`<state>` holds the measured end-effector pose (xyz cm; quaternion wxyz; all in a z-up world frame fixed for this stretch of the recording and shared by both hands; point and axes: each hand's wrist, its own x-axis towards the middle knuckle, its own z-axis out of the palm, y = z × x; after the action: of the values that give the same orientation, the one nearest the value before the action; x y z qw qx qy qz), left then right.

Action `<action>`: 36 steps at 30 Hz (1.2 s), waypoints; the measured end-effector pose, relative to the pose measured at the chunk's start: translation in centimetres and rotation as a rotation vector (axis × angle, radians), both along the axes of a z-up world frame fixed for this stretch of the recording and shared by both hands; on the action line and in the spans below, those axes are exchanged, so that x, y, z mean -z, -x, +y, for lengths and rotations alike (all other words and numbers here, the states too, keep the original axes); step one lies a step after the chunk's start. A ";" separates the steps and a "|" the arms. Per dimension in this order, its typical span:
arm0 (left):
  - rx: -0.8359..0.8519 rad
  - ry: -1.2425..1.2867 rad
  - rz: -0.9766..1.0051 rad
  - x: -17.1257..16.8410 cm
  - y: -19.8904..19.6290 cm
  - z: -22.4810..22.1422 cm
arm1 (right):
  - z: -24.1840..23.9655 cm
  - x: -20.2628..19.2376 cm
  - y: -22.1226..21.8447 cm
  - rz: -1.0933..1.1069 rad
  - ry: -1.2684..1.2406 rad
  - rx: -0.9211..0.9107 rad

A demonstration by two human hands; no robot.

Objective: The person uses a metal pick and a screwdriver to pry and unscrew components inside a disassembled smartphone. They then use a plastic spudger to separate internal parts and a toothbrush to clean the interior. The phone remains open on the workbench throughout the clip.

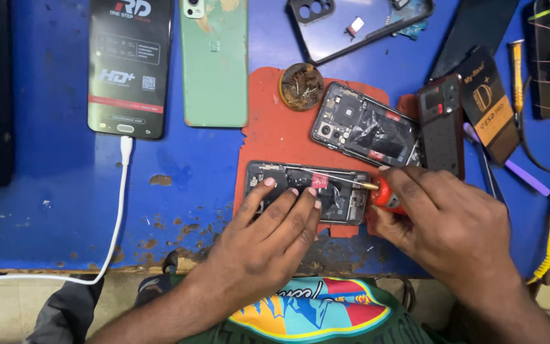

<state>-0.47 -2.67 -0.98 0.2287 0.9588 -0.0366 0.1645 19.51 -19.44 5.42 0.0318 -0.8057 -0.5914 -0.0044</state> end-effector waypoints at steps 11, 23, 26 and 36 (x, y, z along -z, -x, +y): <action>-0.098 -0.052 0.124 -0.3 -1.3 -0.6 | 0.7 0.0 -0.7 -0.009 0.058 -0.038; -0.080 -0.125 0.170 -0.3 -2.2 -1.2 | 0.0 0.2 -1.2 -0.017 0.075 -0.021; -0.083 -0.112 0.168 -0.2 -2.3 -1.3 | -0.3 0.2 -1.3 -0.030 0.100 -0.008; -0.058 -0.089 0.074 0.4 -1.4 -1.4 | -1.4 0.1 -1.9 -0.043 0.139 0.002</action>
<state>0.90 -4.02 -1.39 0.1820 0.9741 -0.0079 0.1336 21.44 -20.85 5.28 -0.0372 -0.8064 -0.5899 0.0195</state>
